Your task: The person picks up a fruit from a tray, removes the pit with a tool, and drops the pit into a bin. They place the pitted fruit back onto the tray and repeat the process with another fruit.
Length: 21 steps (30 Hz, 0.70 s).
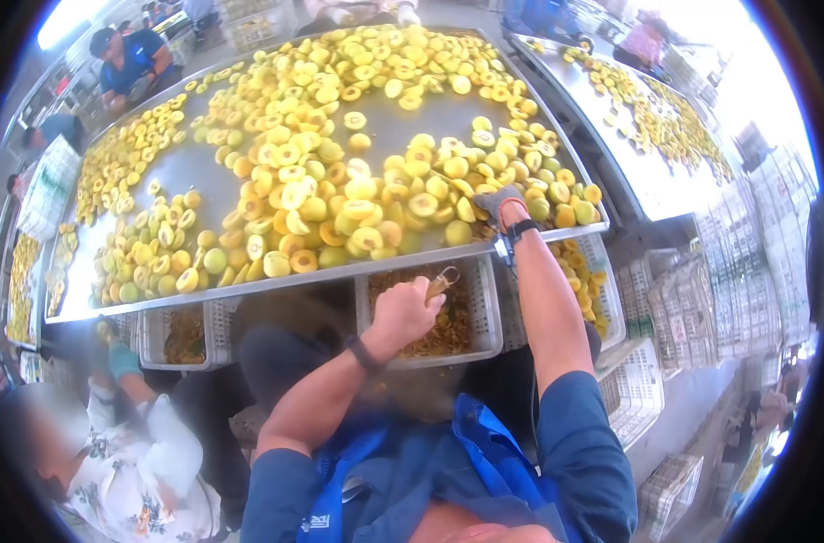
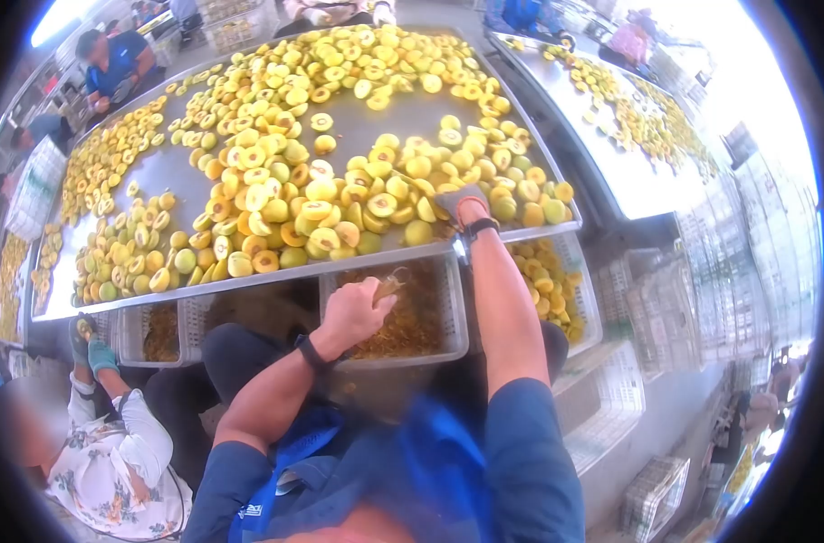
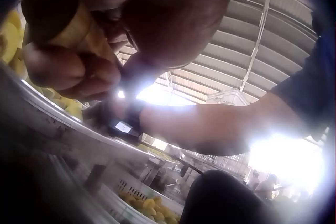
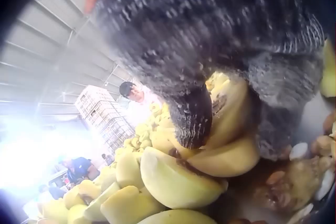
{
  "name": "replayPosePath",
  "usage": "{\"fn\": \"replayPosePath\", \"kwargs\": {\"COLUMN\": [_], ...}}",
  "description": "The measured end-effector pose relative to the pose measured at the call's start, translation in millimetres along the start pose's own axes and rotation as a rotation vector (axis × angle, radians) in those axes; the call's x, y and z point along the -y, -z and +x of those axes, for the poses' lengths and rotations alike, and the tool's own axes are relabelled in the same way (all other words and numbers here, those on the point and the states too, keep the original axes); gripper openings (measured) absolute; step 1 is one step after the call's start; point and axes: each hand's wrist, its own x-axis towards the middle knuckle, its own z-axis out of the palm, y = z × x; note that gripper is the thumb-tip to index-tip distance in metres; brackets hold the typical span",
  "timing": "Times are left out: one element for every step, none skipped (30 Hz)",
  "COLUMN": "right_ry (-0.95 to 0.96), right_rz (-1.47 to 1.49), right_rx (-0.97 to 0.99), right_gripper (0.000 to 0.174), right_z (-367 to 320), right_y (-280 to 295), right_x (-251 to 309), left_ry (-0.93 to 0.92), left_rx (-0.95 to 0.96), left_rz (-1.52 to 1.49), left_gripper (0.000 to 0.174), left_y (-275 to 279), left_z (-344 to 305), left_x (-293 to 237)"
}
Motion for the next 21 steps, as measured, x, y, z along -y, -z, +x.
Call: {"fn": "replayPosePath", "kwargs": {"right_ry": [0.000, -0.006, 0.008, 0.020, 0.026, 0.064, 0.146, 0.227, 0.309, 0.315, 0.376, 0.438, 0.499, 0.553, 0.607, 0.661, 0.625, 0.589, 0.556, 0.604, 0.593], "right_rz": [-0.124, -0.248, -0.276, -0.305, -0.335, -0.248, -0.165, -0.082, 0.000, 0.226, 0.247, 0.270, 0.293, 0.334, 0.375, 0.417, 0.417, 0.417, 0.420, 0.377, 0.390], "right_rx": [-0.049, -0.099, -0.155, -0.214, -0.273, -0.308, -0.374, -0.438, -0.500, -0.403, -0.365, -0.329, -0.293, -0.242, -0.192, -0.143, -0.093, -0.042, 0.008, 0.006, 0.003], "right_gripper": [0.061, 0.060, 0.060, 0.060, 0.060, 0.057, 0.056, 0.055, 0.054, 0.050, 0.049, 0.049, 0.049, 0.048, 0.046, 0.045, 0.044, 0.044, 0.044, 0.043, 0.042], "right_z": [-8.6, -16.9, -30.8, -39.6, -46.2, -45.9, -45.7, -46.1, -48.9, -57.6, -69.3, -94.2, -116.0, -132.6, -148.1, -162.5, -177.7, -192.4, -202.9, -209.9, -215.6], "right_y": [4.6, 9.2, 11.2, 12.0, 12.4, 9.6, 6.9, 2.2, -0.9, 0.8, 3.4, 12.6, 19.1, 20.6, 21.1, 22.3, 24.3, 26.1, 26.5, 24.7, 21.9], "right_x": [9.6, 19.0, 30.8, 36.6, 38.6, 34.1, 29.6, 24.9, 23.1, 27.5, 28.7, 37.4, 42.4, 41.7, 39.3, 37.9, 38.0, 38.8, 38.9, 36.5, 35.5], "left_ry": [0.012, 0.024, 0.031, 0.020, 0.020, 0.016, 0.009, -0.005, -0.016, -0.023, -0.032, -0.042, -0.052, -0.031, -0.011, 0.010, 0.020, 0.032, 0.042, 0.032, 0.044], "left_rx": [0.001, 0.006, 0.013, 0.009, -0.007, -0.019, -0.030, -0.051, -0.072, -0.092, -0.096, -0.100, -0.105, -0.080, -0.055, -0.031, -0.028, -0.026, -0.027, -0.019, -0.018], "left_rz": [0.000, -0.003, -0.007, -0.005, -0.014, -0.023, -0.030, -0.075, -0.121, -0.166, -0.247, -0.327, -0.407, -0.522, -0.635, -0.749, -0.791, -0.833, -0.872, -0.860, -0.840], "left_gripper": [0.036, 0.035, 0.035, 0.035, 0.035, 0.035, 0.035, 0.034, 0.033, 0.032, 0.030, 0.029, 0.028, 0.027, 0.027, 0.027, 0.027, 0.027, 0.027, 0.028, 0.027], "left_y": [3.0, 6.2, 9.4, 11.4, 11.1, 10.3, 10.2, 10.4, 10.6, 10.6, 11.5, 13.6, 15.4, 16.7, 18.1, 18.4, 17.2, 15.5, 13.7, 10.9, 9.6], "left_z": [0.5, -0.6, -1.3, -1.5, -2.2, -2.3, -1.7, -1.4, -1.0, -1.8, -2.7, -2.8, -2.8, -3.9, -5.1, -5.3, -5.9, -6.6, -5.7, -4.7, -3.9], "left_x": [1.5, 1.3, 1.6, 2.6, 3.6, 4.1, 4.4, 4.6, 4.5, 4.3, 3.5, 1.6, -1.2, -5.0, -9.4, -13.4, -17.0, -20.1, -21.7, -21.6, -22.4]}}
